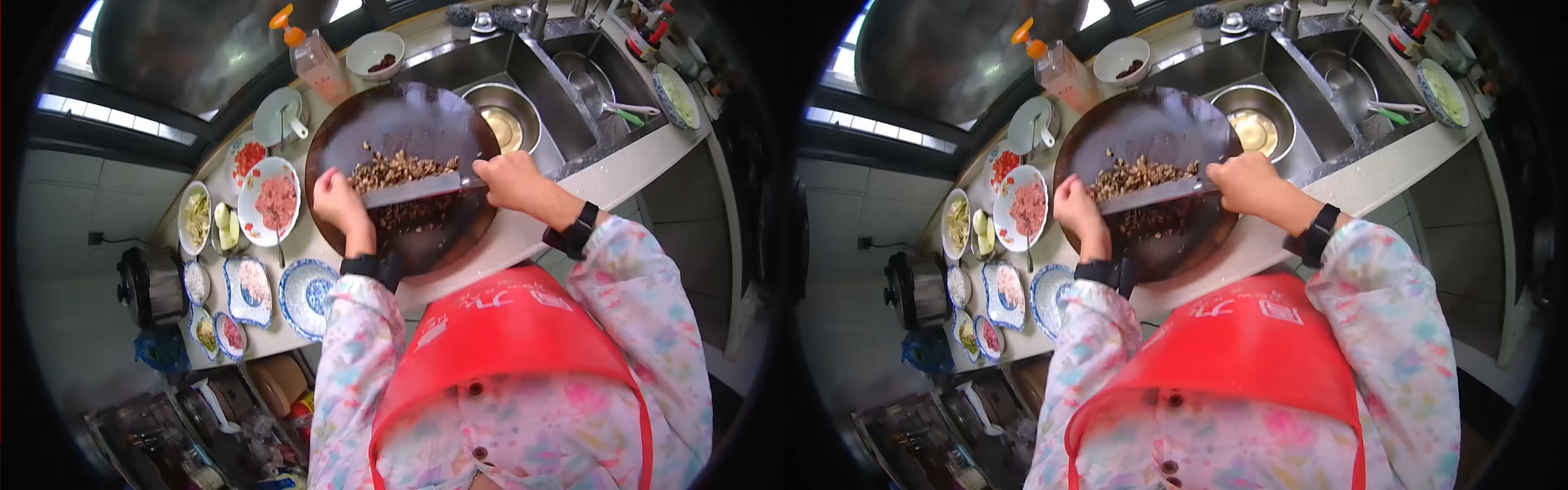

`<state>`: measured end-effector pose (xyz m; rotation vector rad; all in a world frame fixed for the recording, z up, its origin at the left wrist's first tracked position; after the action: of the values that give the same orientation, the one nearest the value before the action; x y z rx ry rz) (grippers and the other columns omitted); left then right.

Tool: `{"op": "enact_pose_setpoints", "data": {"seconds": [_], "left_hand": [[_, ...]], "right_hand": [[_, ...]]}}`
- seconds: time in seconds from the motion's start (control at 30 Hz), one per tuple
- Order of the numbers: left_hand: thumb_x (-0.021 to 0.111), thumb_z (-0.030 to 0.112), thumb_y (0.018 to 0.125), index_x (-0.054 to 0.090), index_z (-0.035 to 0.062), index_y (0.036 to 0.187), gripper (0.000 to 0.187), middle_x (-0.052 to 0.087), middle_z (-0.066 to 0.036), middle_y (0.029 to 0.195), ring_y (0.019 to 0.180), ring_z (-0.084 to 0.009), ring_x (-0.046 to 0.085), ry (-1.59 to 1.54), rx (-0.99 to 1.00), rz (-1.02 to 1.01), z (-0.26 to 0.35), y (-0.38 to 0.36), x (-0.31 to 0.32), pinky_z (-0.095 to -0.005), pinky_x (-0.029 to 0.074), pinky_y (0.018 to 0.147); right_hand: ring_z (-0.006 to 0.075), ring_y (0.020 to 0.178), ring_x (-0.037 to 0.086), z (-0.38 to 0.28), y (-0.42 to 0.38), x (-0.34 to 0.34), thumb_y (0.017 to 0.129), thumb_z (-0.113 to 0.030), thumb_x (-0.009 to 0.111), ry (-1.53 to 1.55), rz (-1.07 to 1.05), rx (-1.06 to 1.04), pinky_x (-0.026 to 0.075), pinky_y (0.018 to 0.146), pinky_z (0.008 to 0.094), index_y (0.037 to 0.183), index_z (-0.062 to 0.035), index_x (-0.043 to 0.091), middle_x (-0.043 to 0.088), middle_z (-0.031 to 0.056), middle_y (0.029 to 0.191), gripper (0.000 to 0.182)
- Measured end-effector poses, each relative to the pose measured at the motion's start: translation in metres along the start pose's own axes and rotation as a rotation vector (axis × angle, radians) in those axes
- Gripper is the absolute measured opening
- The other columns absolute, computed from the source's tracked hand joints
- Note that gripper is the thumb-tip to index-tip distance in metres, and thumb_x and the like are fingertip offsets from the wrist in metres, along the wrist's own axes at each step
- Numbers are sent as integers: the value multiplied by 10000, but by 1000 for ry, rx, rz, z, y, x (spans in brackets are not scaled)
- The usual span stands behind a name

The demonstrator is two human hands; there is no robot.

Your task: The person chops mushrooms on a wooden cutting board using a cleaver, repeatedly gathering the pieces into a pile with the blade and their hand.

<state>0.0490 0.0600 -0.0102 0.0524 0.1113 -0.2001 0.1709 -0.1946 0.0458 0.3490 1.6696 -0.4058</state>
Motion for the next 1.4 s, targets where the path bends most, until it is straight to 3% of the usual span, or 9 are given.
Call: {"op": "enact_pose_setpoints", "data": {"seconds": [0.3,0.43,0.63,0.77,0.83,0.93,1.03,1.17,1.4], "left_hand": [[531,47,769,634,-21,890,173,582,-46,650,541,-103,509,-71,-166,-144,0,9,-14,-239,398,485],[518,33,741,640,-40,892,207,610,-51,677,567,-108,542,152,164,10,9,1,-13,-238,434,546],[511,51,835,549,-24,1076,255,603,-112,806,578,-126,527,-374,-361,-183,-3,9,-13,-217,446,533],[488,82,875,576,-12,1086,247,622,-120,929,792,-156,597,-400,-22,-179,23,-30,-26,-240,490,696],[466,110,907,584,-14,1134,284,612,-128,1120,989,-226,595,59,357,-414,66,-94,-12,-327,448,900],[544,141,877,442,-3,1302,460,410,-181,1376,1330,-305,314,-21,564,-899,69,-171,22,-369,260,1073],[470,507,874,281,4,1393,747,249,-215,1452,1367,-367,186,314,890,-1048,62,-195,36,-461,160,1098],[372,673,817,235,-6,1408,911,213,-214,1466,1369,-360,178,481,982,-971,47,-170,41,-469,131,1103],[308,643,870,150,9,1435,863,125,-194,1497,1389,-343,104,597,812,-742,22,-106,41,-461,66,1113]], "right_hand": [[306,677,653,-13,-9,-21,645,-124,605,80,-15,25,514,603,400,841,-57,613,653,145,704,207],[310,685,653,-4,-16,18,642,-122,605,105,-105,115,516,620,410,781,-66,626,652,146,701,151],[325,698,645,6,-15,-7,655,-158,610,166,66,117,506,633,426,787,-70,632,641,156,695,161],[298,612,640,4,-32,-2,651,-149,610,349,153,201,493,564,411,760,-24,600,622,170,660,166],[223,462,578,5,-39,32,651,-103,606,1022,-118,513,442,416,358,726,8,552,591,129,616,144],[118,364,457,-19,-44,52,688,-72,583,1600,-226,620,363,308,283,780,-11,506,510,58,553,134],[111,360,449,-29,-48,61,702,-66,571,1783,-305,596,363,305,281,788,-28,492,497,54,556,123],[102,364,447,-35,-63,56,709,-70,560,1810,-429,568,357,303,274,776,-49,476,485,52,565,110],[107,359,416,-19,-105,47,683,-54,585,1670,-386,595,332,324,251,744,-55,459,479,47,576,140]]}}
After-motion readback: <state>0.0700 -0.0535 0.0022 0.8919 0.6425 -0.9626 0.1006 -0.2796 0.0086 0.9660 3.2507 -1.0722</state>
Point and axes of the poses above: each hand's wrist, its own y-axis towards the middle knuckle, its own x-axis out of the palm, z = x × y, the point moved 7 cm from there along y, towards the middle knuckle
